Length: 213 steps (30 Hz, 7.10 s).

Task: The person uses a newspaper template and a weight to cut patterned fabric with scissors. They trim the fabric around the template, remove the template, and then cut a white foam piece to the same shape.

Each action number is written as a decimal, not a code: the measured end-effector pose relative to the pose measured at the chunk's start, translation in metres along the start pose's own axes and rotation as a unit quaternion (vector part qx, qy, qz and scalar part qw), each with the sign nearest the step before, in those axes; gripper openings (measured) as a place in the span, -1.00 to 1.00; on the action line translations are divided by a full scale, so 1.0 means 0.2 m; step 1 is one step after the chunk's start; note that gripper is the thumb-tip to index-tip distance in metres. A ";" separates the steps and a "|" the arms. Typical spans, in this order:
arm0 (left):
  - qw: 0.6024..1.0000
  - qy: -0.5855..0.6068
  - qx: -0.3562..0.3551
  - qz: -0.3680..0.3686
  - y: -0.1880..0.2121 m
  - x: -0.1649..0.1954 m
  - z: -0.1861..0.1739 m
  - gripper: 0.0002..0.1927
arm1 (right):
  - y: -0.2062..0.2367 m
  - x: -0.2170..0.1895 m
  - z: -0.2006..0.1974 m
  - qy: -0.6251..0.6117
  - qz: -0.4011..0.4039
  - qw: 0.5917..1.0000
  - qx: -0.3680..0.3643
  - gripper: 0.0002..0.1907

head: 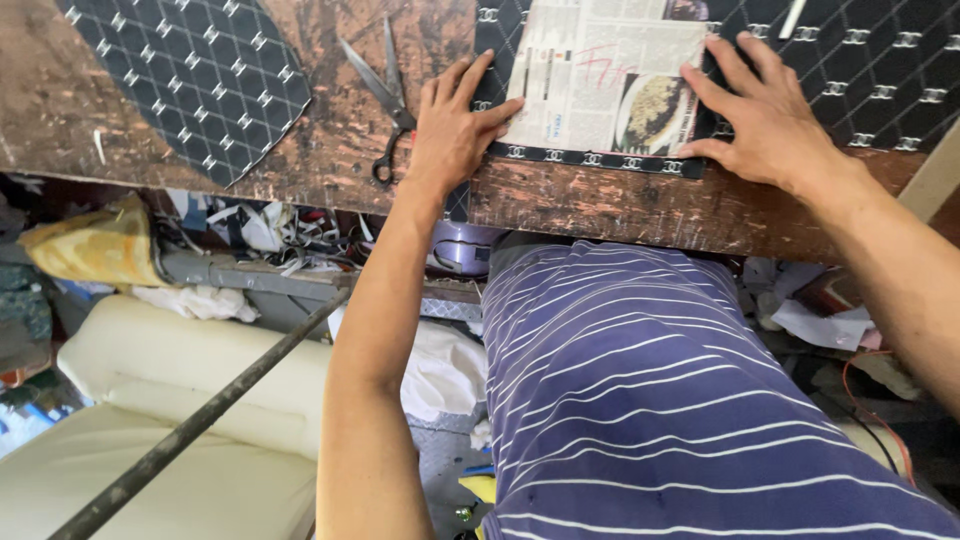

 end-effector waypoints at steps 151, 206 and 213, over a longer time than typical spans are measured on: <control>0.998 0.019 -0.033 0.041 -0.18 0.17 -0.04 -0.22 | 0.05 0.02 0.02 0.003 -0.017 1.000 0.026 -0.03; 0.943 -0.084 -0.058 -0.318 -0.31 0.69 0.28 0.45 | 0.59 0.21 0.08 -0.013 0.184 0.974 0.133 -0.24; 0.943 -0.084 -0.057 -0.317 -0.30 0.70 0.28 0.45 | 0.52 0.12 -0.02 -0.072 0.177 0.961 0.201 -0.18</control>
Point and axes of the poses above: each hand's wrist, its own y-axis away from the middle knuckle, its own z-axis out of the palm, x = y × z, the point moved 6 cm from there along -y, towards the middle knuckle, and after that the axes turned 2 degrees about -y, right-handed, at the moved point
